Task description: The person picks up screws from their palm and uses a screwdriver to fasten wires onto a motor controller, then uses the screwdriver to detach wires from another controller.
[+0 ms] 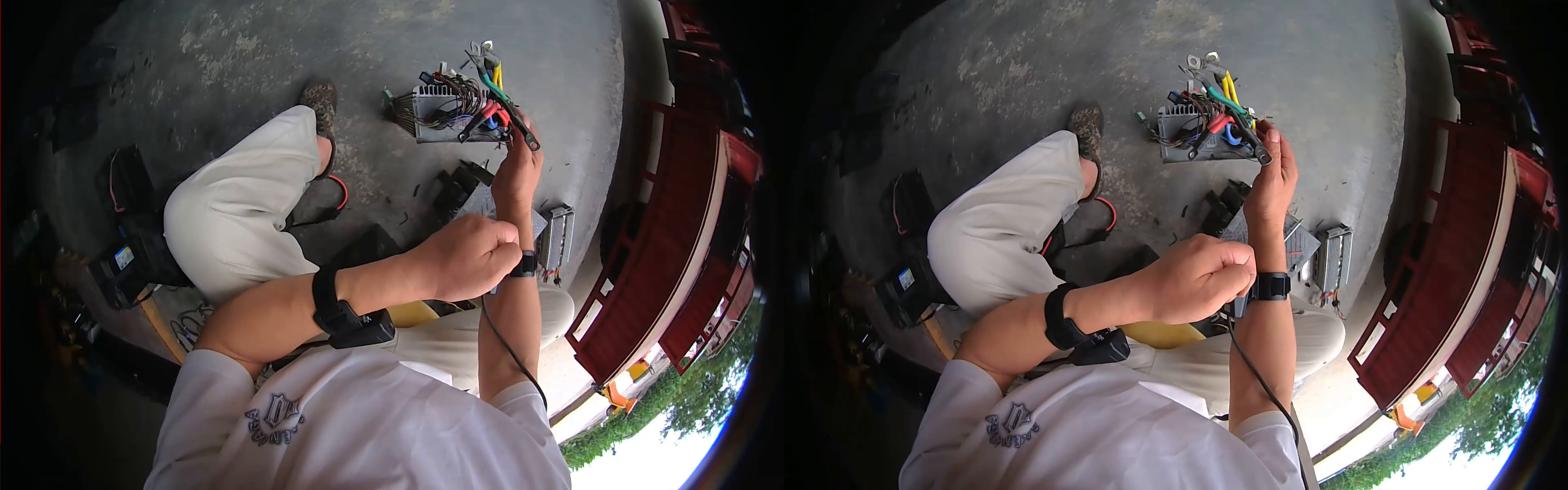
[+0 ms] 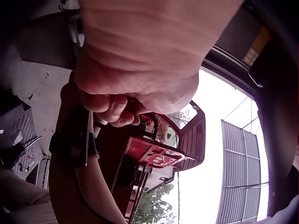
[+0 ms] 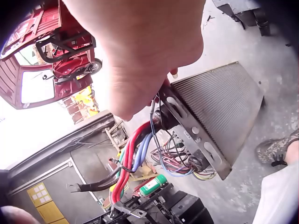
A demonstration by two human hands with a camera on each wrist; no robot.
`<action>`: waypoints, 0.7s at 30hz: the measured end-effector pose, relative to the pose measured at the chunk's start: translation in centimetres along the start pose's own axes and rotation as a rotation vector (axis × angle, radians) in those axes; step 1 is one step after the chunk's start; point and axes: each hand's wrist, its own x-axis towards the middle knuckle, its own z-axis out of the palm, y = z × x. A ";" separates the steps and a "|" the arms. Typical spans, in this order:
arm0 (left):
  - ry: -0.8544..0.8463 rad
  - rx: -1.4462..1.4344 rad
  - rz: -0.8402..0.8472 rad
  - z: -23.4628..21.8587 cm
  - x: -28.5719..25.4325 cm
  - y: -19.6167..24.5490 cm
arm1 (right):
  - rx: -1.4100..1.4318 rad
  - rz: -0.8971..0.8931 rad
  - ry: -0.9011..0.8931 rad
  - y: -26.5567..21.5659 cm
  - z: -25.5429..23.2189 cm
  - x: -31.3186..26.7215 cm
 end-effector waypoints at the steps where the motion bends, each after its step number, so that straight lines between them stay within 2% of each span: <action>1: 0.003 -0.002 -0.003 0.0 0.0 0.0 | -0.008 -0.037 -0.018 0.1 0.2 0.4; 4: 0.037 0.031 0.049 0.2 -0.1 -0.2 | -0.003 -0.038 -0.033 0.4 0.7 1.4; 6: 0.124 -0.021 0.117 0.4 0.0 -0.7 | -0.021 -0.046 -0.062 0.2 0.9 1.7; 10: 0.080 -0.113 0.079 -0.2 0.0 -0.3 | 0.004 -0.010 -0.109 0.4 1.0 2.4; 11: 0.033 -0.407 -0.033 -0.4 0.1 -0.2 | 0.002 -0.009 -0.105 0.4 1.0 2.4; 12: -0.020 -0.698 -0.147 -0.8 0.2 0.0 | -0.037 -0.019 -0.069 0.2 1.2 2.3; 15: 0.076 -0.912 -0.162 -2.5 0.9 0.6 | -0.096 -0.068 0.016 -1.4 0.6 1.4; 19: 0.150 -0.974 -0.088 -3.1 1.6 0.8 | -0.122 -0.144 0.169 -4.4 -1.3 -1.2; 21: 0.086 -0.947 -0.061 -3.3 1.8 0.6 | -0.117 -0.204 0.211 -5.5 -2.8 -2.7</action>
